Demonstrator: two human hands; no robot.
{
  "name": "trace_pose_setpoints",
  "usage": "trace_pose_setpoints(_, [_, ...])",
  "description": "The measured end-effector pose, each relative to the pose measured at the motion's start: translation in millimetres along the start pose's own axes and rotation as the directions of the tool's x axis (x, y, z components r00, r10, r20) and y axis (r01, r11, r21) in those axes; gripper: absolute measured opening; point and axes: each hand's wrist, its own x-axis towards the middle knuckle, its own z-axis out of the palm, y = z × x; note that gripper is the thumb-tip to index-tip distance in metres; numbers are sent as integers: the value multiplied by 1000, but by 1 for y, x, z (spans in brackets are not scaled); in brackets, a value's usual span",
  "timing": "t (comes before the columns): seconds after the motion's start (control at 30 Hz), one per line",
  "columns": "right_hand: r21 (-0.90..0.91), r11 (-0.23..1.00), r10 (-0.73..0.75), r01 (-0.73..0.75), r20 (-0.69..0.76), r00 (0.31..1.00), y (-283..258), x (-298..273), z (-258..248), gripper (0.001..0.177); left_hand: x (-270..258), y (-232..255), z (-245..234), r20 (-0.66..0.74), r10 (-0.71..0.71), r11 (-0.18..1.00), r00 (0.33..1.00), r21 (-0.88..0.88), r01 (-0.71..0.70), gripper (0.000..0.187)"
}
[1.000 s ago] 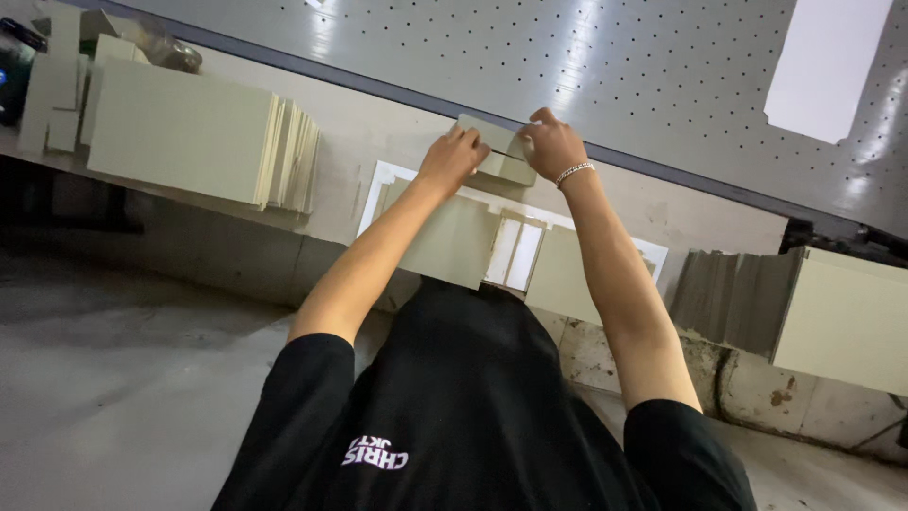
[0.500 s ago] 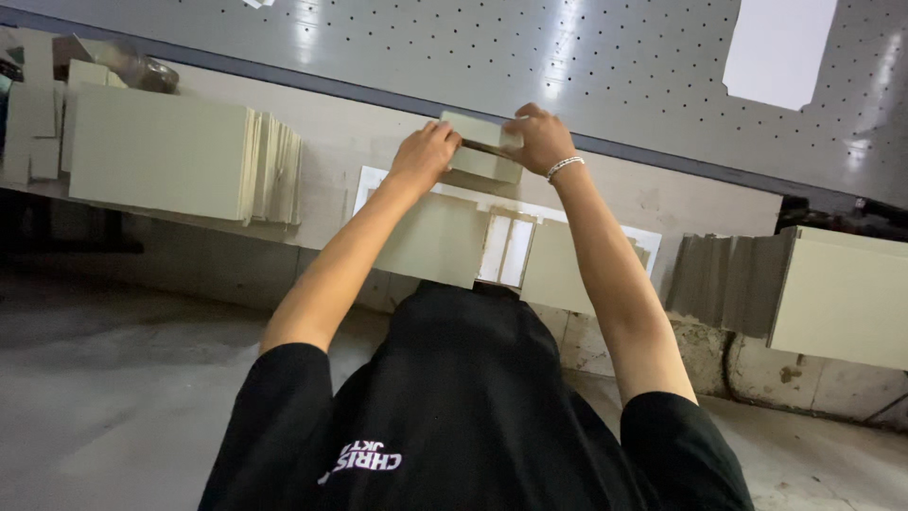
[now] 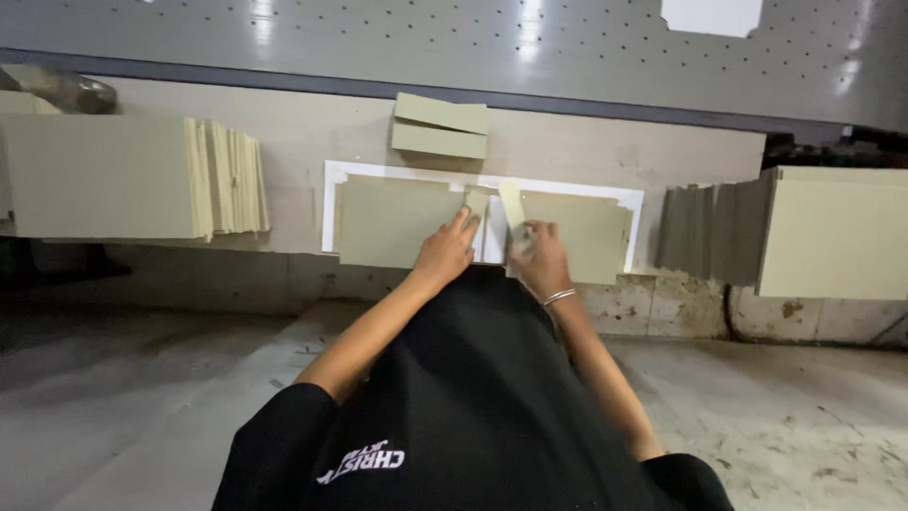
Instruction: The person repeatedly stacks beige papers on a white surface and places a red sheet on top. They smooth the red sheet with their hands, then remove it to continue stacking more beige papers. This cycle of stacking and smoothing is performed multiple times.
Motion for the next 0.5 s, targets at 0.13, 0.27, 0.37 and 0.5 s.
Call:
trace_pose_setpoints(0.13, [-158,986,-46,43,-11,999,-18,-29,14,61,-1,10,11,-55,-50,992,997,-116,43,63])
trace_pose_setpoints(0.27, [-131,983,-133,127,-31,991,-22,-35,22,62,-6,18,15,-103,-75,987,992,-147,59,62])
trace_pose_setpoints(0.37, [-84,988,-136,132,-36,990,-22,-36,28,61,-11,23,12,-116,-91,983,989,-170,70,62])
trace_pose_setpoints(0.5, [-112,981,-162,158,-25,986,-13,-27,42,61,-11,24,16,-127,-114,983,985,-156,93,63])
